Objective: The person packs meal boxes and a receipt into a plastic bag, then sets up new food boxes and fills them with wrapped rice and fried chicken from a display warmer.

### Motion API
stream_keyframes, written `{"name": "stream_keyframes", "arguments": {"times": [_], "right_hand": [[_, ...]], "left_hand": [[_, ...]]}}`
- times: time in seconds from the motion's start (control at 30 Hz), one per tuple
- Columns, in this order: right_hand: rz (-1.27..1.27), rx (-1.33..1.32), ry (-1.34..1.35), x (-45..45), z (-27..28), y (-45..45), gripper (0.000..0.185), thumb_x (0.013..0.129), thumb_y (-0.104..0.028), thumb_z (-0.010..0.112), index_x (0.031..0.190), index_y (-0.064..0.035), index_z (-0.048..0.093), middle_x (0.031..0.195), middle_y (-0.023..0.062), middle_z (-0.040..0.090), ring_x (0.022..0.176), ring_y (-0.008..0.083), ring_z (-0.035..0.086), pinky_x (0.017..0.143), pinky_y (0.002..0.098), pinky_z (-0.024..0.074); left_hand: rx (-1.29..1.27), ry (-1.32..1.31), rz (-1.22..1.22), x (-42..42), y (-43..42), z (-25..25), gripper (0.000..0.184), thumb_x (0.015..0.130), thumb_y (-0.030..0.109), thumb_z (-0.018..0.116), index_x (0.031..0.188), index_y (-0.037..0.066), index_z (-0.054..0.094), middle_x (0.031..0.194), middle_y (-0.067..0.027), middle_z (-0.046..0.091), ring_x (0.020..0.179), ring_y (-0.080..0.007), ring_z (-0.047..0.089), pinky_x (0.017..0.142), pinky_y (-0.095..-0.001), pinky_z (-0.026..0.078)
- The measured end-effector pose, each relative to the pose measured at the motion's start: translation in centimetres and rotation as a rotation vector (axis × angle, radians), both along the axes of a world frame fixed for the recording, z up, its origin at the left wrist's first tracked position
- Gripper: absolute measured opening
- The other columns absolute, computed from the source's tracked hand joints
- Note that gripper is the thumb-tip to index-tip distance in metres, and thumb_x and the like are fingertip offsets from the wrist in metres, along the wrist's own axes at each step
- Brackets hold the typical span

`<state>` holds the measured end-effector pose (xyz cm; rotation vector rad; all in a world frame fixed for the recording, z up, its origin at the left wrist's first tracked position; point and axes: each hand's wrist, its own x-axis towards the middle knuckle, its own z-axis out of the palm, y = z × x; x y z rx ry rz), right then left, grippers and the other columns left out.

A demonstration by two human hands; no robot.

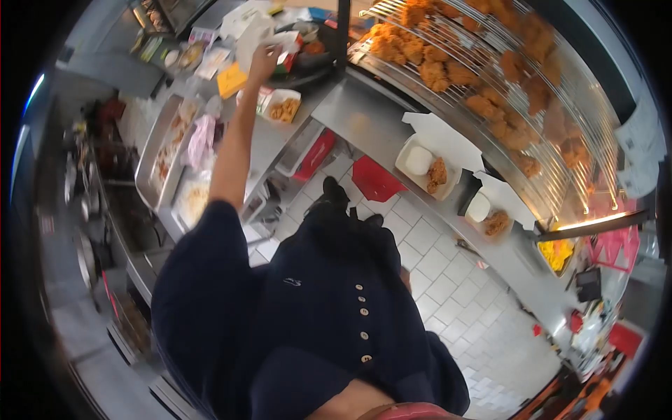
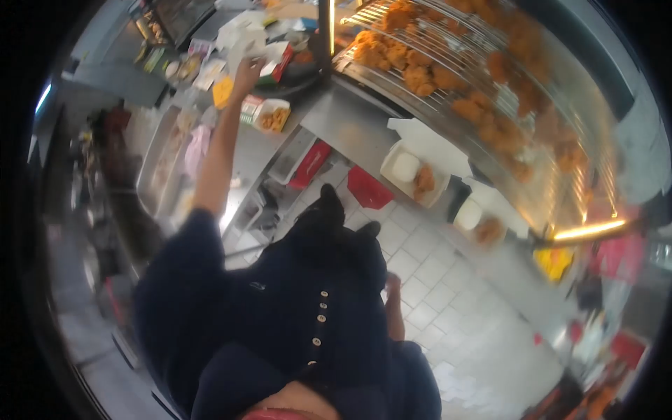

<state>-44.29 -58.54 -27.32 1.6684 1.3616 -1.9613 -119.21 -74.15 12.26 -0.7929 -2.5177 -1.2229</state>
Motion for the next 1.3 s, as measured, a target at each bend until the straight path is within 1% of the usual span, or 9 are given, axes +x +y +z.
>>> {"name": "stream_keyframes", "arguments": {"times": [0.13, 0.23, 0.4, 0.6, 0.67, 0.83, 1.0, 1.1, 1.3], "right_hand": [[0.409, -0.136, 0.136, -6.2, 1.4, 8.5, 0.037, 0.1, -0.038, 0.054, 0.117, -0.0091, 0.07, 0.113, 0.0034, 0.072, 0.098, 0.0192, 0.068, 0.08, 0.0383, 0.0516], [0.728, -0.196, 0.044, -13.2, 6.7, 9.6, 0.039, 0.101, -0.039, 0.054, 0.109, -0.0073, 0.074, 0.109, 0.0042, 0.073, 0.099, 0.0173, 0.068, 0.079, 0.0358, 0.052], [0.824, 0.037, 0.591, -22.2, 10.1, 4.3, 0.028, 0.098, -0.027, 0.058, 0.101, -0.0037, 0.074, 0.09, 0.0088, 0.073, 0.083, 0.0204, 0.068, 0.08, 0.0326, 0.0534], [1.174, 0.012, 0.574, -30.7, 13.8, -1.6, 0.038, 0.101, -0.037, 0.056, 0.103, -0.0022, 0.072, 0.091, 0.007, 0.071, 0.086, 0.016, 0.065, 0.078, 0.0313, 0.0509], [1.283, 0.035, 0.535, -33.4, 18.0, -2.3, 0.04, 0.101, -0.039, 0.056, 0.101, -0.0021, 0.072, 0.089, 0.0081, 0.071, 0.086, 0.0159, 0.065, 0.078, 0.0317, 0.0507], [1.354, 0.249, 0.677, -42.1, 24.8, -3.1, 0.037, 0.097, -0.038, 0.061, 0.101, -0.0038, 0.073, 0.092, 0.0143, 0.071, 0.087, 0.022, 0.066, 0.079, 0.0337, 0.0509], [0.963, 0.996, 0.893, -57.4, 32.7, -4.3, 0.032, 0.088, -0.025, 0.069, 0.113, -0.0051, 0.066, 0.113, 0.0161, 0.065, 0.108, 0.0312, 0.061, 0.093, 0.0412, 0.0482], [0.796, 1.632, 0.825, -68.6, 33.2, -3.2, 0.032, 0.085, -0.023, 0.069, 0.112, -0.0058, 0.063, 0.112, 0.0141, 0.064, 0.11, 0.0297, 0.06, 0.093, 0.0447, 0.0466], [1.256, 1.664, -0.007, -78.7, 28.8, -0.9, 0.05, 0.079, -0.032, 0.08, 0.117, -0.0046, 0.061, 0.118, 0.0135, 0.061, 0.115, 0.03, 0.056, 0.092, 0.0475, 0.0459]], "left_hand": [[-0.377, 0.23, -0.088, -9.0, -2.4, -3.9, 0.042, 0.097, 0.032, 0.062, 0.117, -0.004, 0.063, 0.11, -0.0205, 0.07, 0.1, -0.0306, 0.069, 0.085, -0.0362, 0.054], [0.239, 0.033, 0.104, 0.5, 0.1, 1.0, 0.035, 0.097, 0.025, 0.064, 0.112, -0.006, 0.066, 0.115, -0.0193, 0.07, 0.102, -0.0242, 0.069, 0.087, -0.0323, 0.053], [0.268, 0.02, 0.078, 4.2, -2.8, 3.6, 0.024, 0.097, 0.019, 0.062, 0.109, -0.001, 0.069, 0.107, -0.0136, 0.073, 0.096, -0.0169, 0.069, 0.083, -0.0321, 0.053], [-0.111, -0.037, -0.351, -11.9, -0.4, 6.1, 0.025, 0.092, 0.021, 0.066, 0.109, 0.002, 0.066, 0.097, -0.0134, 0.072, 0.084, -0.0257, 0.07, 0.077, -0.0352, 0.054], [-0.505, 0.538, -0.343, -18.5, -0.2, 3.1, 0.037, 0.093, 0.024, 0.067, 0.122, 0.002, 0.061, 0.119, -0.013, 0.069, 0.103, -0.0306, 0.067, 0.091, -0.0398, 0.052], [0.046, 0.592, -0.369, 4.7, 1.1, 15.0, 0.025, 0.093, 0.018, 0.066, 0.117, 0.01, 0.066, 0.113, -0.0112, 0.067, 0.098, -0.0297, 0.066, 0.085, -0.04, 0.053], [-0.056, -0.494, -0.363, 15.7, -9.0, 0.8, 0.026, 0.089, 0.026, 0.074, 0.079, 0.003, 0.068, 0.067, -0.0125, 0.062, 0.059, -0.021, 0.059, 0.059, -0.0355, 0.047], [-0.437, -0.944, -0.489, 20.8, -14.0, -2.8, 0.055, 0.104, 0.05, 0.041, 0.098, 0.001, 0.067, 0.096, -0.0247, 0.068, 0.099, -0.0414, 0.064, 0.088, -0.0469, 0.048], [-0.369, -0.91, -0.484, 20.3, -20.8, -5.5, 0.059, 0.098, 0.05, 0.055, 0.133, 0.002, 0.057, 0.127, -0.0228, 0.062, 0.12, -0.0392, 0.057, 0.104, -0.043, 0.043]]}}
